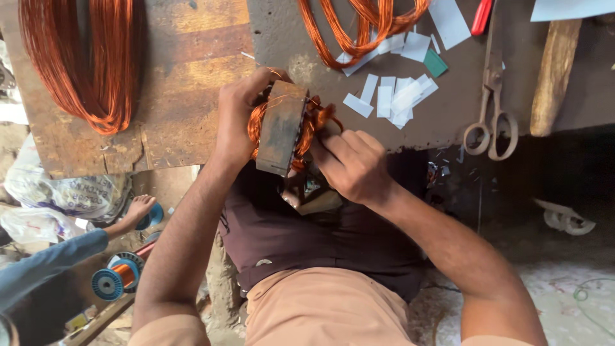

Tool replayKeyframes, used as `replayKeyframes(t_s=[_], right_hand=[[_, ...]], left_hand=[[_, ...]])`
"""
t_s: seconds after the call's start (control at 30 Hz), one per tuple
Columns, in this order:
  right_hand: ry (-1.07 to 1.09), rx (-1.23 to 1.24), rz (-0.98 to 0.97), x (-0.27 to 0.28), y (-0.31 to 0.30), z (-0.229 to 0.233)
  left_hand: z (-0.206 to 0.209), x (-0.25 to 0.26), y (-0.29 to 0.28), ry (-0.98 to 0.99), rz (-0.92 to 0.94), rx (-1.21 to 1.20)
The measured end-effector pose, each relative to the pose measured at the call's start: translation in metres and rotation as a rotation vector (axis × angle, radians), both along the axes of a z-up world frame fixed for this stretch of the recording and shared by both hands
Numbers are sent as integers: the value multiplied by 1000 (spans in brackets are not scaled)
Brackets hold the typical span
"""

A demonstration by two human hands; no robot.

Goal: The person winds copper wire around a rectangular metal core, inserting small white insulating strips between layers. They use their hands to wrap the wire and occasionally use a tool to press the wire into place.

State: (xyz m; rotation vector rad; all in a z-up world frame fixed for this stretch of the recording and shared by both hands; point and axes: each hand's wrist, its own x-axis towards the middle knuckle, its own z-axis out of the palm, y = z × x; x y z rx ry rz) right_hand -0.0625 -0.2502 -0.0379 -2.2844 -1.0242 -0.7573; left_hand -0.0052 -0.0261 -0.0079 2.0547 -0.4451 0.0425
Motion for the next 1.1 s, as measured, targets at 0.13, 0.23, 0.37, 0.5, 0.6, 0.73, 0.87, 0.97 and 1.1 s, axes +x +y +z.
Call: replayKeyframes(t_s=[0.13, 0.23, 0.37, 0.5, 0.6, 0.73, 0.87, 0.97, 1.1], right_hand=[[92, -10, -54, -2, 9, -8], [134, -57, -145, -3, 6, -6], [185, -76, -102, 1, -4, 1], [204, -173, -100, 2, -7, 3], [187, -140, -76, 5, -8, 5], [117, -72, 55, 3, -10, 5], [143, -125, -10, 8, -12, 2], [169, -132, -21, 7, -11, 2], [175, -127, -6, 6, -9, 7]], left_hand=[[6, 2, 4, -100, -98, 5], [4, -3, 16, 113, -19, 84], [-6, -5, 33, 215, -114, -81], [-14, -9, 39, 316, -60, -68], [-16, -12, 38, 303, -1, -66], [-20, -15, 38, 260, 22, -96], [-11, -15, 37, 334, -66, -164], [-8, -11, 34, 418, -78, -217], [-24, -9, 35, 253, -134, -137]])
